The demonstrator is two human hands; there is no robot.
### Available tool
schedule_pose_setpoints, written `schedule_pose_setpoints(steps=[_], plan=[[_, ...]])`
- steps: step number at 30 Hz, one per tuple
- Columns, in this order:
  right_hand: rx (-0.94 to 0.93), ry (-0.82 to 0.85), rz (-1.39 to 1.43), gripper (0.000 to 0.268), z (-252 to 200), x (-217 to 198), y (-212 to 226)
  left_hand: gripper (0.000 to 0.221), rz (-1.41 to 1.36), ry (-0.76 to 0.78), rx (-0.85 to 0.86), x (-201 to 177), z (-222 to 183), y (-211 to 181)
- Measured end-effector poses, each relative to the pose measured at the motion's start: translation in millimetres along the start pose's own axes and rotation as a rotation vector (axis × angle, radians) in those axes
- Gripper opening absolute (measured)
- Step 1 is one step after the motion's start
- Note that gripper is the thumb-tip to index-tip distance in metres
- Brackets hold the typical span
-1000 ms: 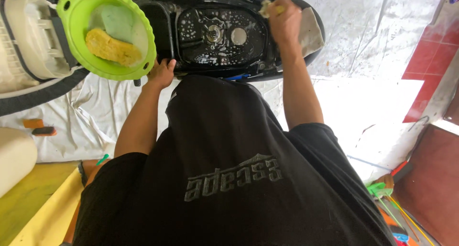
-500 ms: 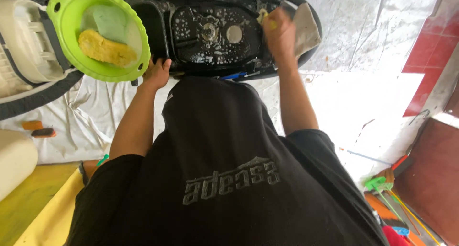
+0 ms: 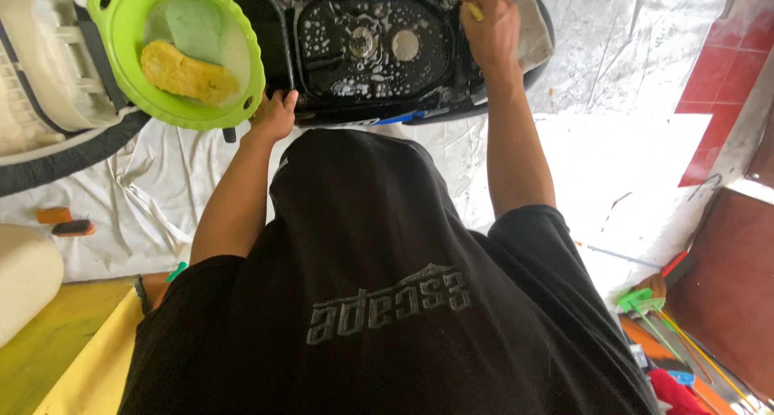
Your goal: The person scrubs the interior of a black motorcycle storage compartment using a yellow sponge and soapy water from a green basin. They repeatedly dip the sponge into the basin and scrub the compartment's surface, focusing on removing dirt and grime.
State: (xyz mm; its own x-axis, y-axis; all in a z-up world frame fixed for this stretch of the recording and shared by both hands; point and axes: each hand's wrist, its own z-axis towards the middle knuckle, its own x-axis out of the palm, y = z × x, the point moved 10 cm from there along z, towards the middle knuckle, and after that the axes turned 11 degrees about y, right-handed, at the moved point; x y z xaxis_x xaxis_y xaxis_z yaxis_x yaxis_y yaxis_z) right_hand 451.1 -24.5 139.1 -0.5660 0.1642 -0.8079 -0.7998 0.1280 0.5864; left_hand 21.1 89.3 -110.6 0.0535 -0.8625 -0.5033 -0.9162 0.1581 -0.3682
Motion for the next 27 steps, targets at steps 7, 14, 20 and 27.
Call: schedule_pose_setpoints(steps=[7,14,20,27], plan=[[0.14,0.017,-0.104,0.019,-11.7,-3.5,3.7,0.073,0.001,0.097,-0.035,-0.9,-15.7,-6.4],[0.143,-0.084,-0.204,0.018,-49.1,-5.2,52.8,0.073,0.049,0.097,-0.027,6.5,2.5,4.5],[0.281,-0.042,-0.138,0.014,-107.4,5.8,61.8,0.071,0.054,0.114,0.062,8.8,3.8,2.9],[0.401,-0.081,-0.133,0.012,-137.6,20.4,70.7,0.067,0.098,0.12,0.098,5.0,-1.0,-5.4]])
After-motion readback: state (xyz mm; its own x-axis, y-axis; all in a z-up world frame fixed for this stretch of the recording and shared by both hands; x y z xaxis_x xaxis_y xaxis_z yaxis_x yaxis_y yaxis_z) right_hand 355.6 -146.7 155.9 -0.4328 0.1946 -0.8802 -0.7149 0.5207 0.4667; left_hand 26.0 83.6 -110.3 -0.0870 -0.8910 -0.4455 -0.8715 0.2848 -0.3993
